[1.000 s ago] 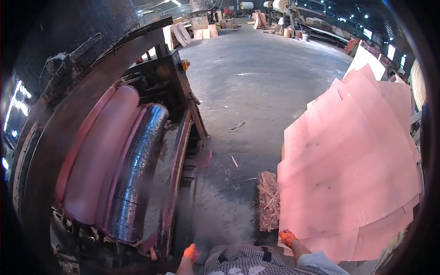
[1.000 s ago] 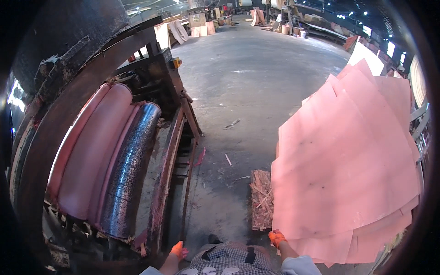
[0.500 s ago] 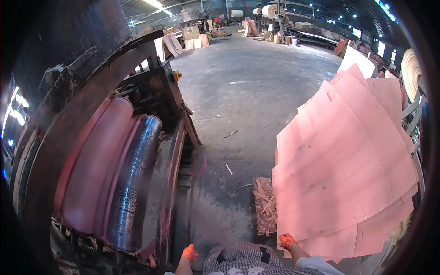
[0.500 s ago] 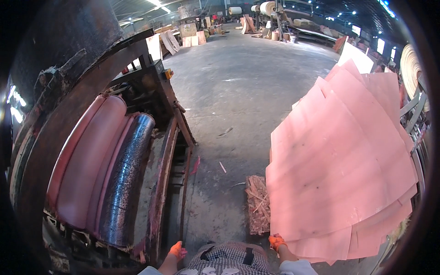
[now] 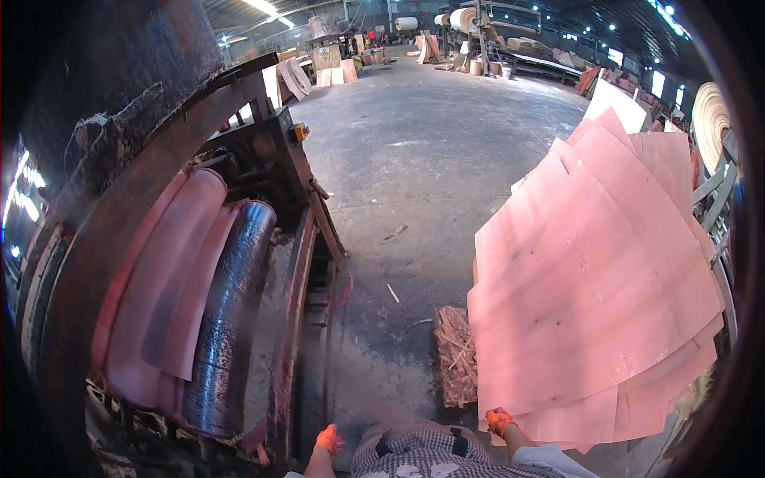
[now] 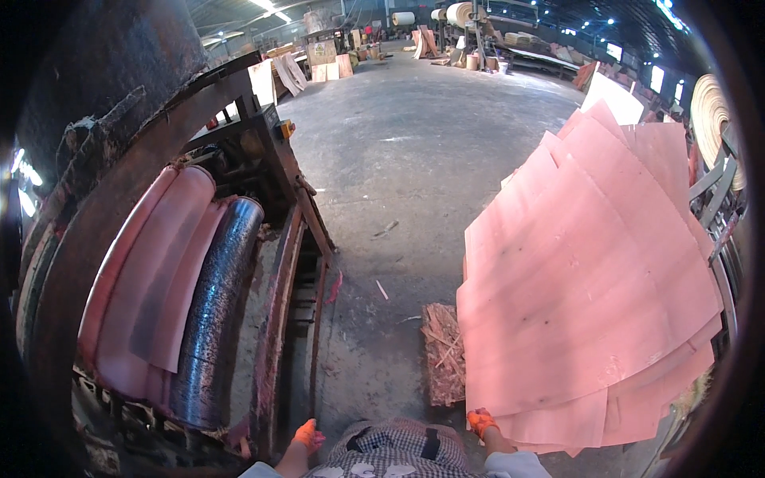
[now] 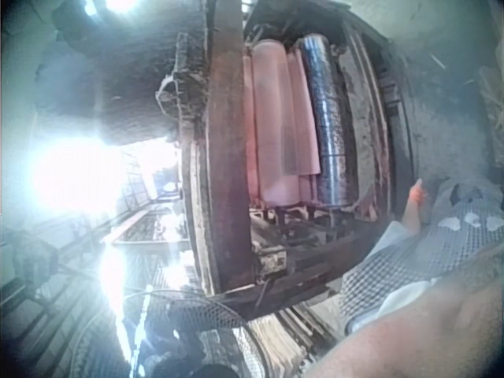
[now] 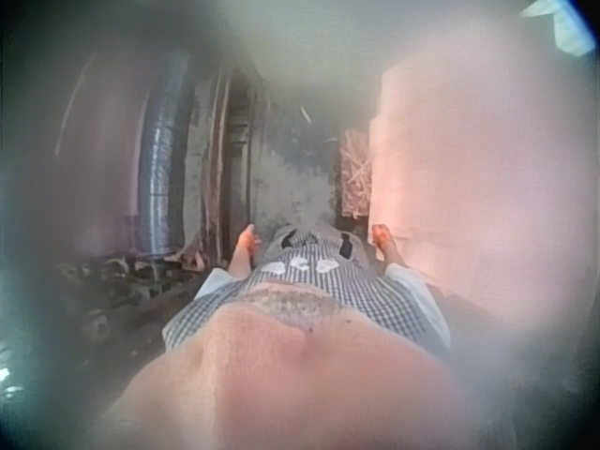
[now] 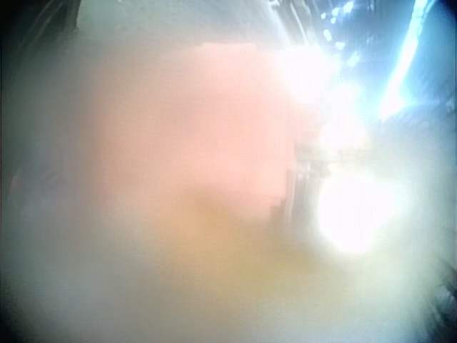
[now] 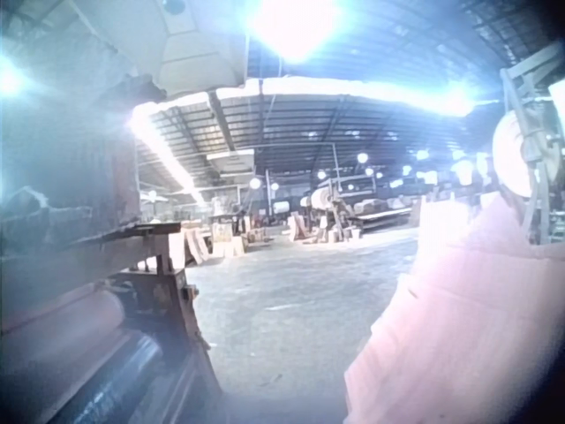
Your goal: Feeding wood veneer into a glue-spreading machine and using a manual spreader to apply glue to sheets.
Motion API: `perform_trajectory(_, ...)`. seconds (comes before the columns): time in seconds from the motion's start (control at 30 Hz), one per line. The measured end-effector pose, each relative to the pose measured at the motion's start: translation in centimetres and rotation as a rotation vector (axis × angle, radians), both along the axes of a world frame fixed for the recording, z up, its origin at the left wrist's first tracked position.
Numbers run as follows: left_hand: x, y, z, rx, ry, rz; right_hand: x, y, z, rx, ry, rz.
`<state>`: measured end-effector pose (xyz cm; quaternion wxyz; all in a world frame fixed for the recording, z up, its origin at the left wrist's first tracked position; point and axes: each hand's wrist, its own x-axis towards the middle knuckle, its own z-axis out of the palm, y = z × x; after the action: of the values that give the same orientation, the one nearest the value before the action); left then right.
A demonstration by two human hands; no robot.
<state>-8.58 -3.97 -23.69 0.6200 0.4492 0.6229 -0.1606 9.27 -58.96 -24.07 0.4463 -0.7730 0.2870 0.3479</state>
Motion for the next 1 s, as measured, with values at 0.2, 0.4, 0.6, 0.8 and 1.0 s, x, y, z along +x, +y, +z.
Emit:
perform_trajectory(0.2,-0.3,-0.8,-0.1,-0.040,-0.022,0.035,0.5,-0.9,0.1,0.015,0.019,0.067)
perform_trajectory(0.4,-1.5,-2.0,0.8,0.028,0.003,0.095,1.2,1.2,5.7,0.015,-0.054,0.155)
perform_trajectory(0.6,-3.5,-3.1,1.5,0.010,-0.038,0.292,2.9,0.8,3.2,-0.044,0.008,0.238)
perform_trajectory(0.8,-3.9,-3.8,7.0,0.076,-0.315,0.586,3.7,0.9,2.6,-0.073,0.058,0.364)
perform_trajectory(1.0,-4.5,-1.2,11.8,0.168,-0.633,0.750,6.5,2.4,-2.5,-0.128,0.083,0.555)
